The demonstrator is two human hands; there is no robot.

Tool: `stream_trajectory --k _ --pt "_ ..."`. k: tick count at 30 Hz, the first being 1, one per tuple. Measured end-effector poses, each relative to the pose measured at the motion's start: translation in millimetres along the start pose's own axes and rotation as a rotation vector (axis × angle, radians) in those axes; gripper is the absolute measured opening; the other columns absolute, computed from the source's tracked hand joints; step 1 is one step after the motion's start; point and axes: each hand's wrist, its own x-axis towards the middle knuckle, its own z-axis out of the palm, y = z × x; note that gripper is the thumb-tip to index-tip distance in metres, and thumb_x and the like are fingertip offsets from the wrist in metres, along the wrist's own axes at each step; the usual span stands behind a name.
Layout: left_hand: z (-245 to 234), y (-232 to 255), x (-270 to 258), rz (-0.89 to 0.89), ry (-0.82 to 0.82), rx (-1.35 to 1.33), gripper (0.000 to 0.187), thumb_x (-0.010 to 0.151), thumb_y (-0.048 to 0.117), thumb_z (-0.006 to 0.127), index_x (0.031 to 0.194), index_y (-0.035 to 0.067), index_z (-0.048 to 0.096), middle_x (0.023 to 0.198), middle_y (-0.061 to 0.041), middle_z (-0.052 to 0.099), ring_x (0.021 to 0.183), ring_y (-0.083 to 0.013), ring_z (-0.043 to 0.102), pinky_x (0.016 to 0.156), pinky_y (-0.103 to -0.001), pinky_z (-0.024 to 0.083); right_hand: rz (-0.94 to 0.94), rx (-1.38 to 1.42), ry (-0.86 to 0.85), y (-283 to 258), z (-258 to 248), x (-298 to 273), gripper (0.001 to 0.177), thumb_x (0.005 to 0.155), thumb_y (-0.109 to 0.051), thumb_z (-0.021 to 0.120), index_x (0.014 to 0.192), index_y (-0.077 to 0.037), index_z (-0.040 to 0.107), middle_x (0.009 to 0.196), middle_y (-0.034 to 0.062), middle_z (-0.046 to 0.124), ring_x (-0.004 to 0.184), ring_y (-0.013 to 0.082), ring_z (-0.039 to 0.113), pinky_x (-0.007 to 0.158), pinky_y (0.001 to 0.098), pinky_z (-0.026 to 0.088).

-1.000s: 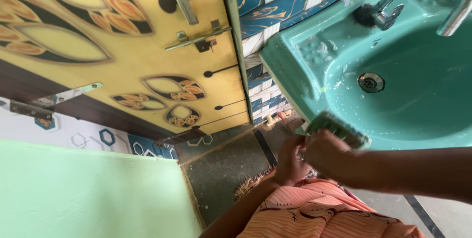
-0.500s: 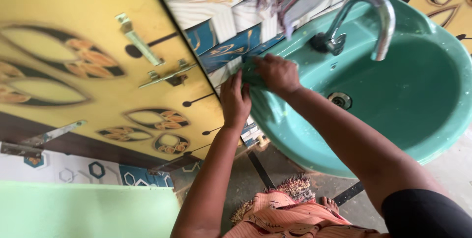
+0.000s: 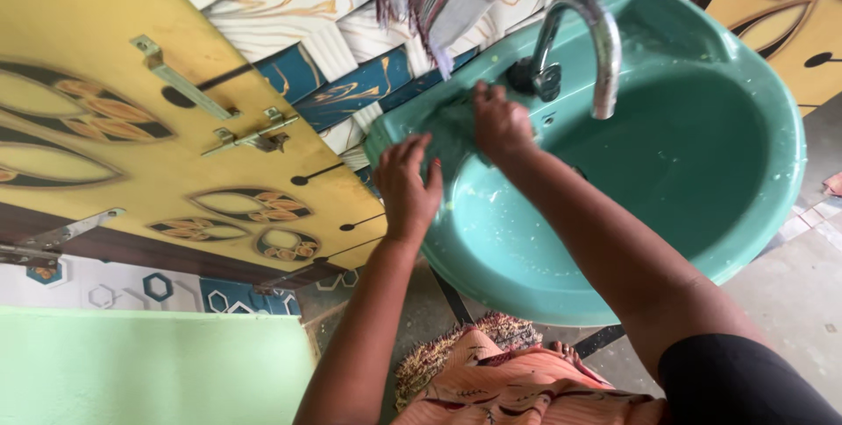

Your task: The person scrubs the basin and pedestal of a teal sink using a sponge, moving a soap holder to clean different sections.

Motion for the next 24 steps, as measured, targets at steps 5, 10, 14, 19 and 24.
stream_trajectory --k 5,10,14,19,24 --pt "9 32 -15 -0.011 -0.062 0.01 0.04 0.09 0.021 0.07 0.128 0.011 0.066 0.132 -0.006 0.067 0.128 -0.0303 0.055 0.107 -0.05 0.038 0.007 0.067 0.202 19 23 -13 0.076 0.089 -0.015 0.062 0.155 0.004 0.029 0.132 0.0289 0.055 0.089 0.0399 0.073 0.068 0.0424 0.061" --pt "16 63 -36 0.082 -0.113 0.007 0.052 0.087 0.022 0.071 0.134 0.004 0.061 0.136 -0.012 0.063 0.131 -0.0331 0.052 0.105 -0.052 0.036 -0.042 0.114 0.105 9 23 -38 0.088 0.082 -0.017 0.068 0.155 0.006 0.026 0.132 0.0315 0.051 0.089 0.0407 0.073 0.068 0.0429 0.062" --pt "17 86 -35 0.077 -0.12 0.006 0.059 0.086 0.022 0.069 0.141 0.004 0.056 0.141 -0.013 0.061 0.134 -0.0344 0.05 0.106 -0.053 0.035 -0.022 0.075 0.182 22 17 4 0.078 0.09 -0.012 0.065 0.158 0.004 0.029 0.128 0.0275 0.057 0.089 0.0379 0.074 0.068 0.0424 0.062" --pt "8 100 -40 0.114 -0.137 -0.174 0.063 0.096 0.028 0.066 0.15 0.001 0.046 0.145 -0.019 0.057 0.136 -0.0364 0.052 0.108 -0.052 0.038 0.014 0.124 0.17 30 22 -27 0.077 0.091 -0.012 0.064 0.157 0.006 0.029 0.121 0.0264 0.06 0.088 0.0395 0.074 0.068 0.0435 0.063" --pt "15 100 -28 0.134 -0.141 -0.203 0.066 0.098 0.031 0.064 0.152 -0.002 0.043 0.148 -0.024 0.055 0.135 -0.0406 0.052 0.106 -0.052 0.039 0.04 0.276 0.153 30 17 -2 0.075 0.089 -0.009 0.063 0.155 0.006 0.031 0.125 0.0285 0.059 0.09 0.0432 0.073 0.07 0.0453 0.062"
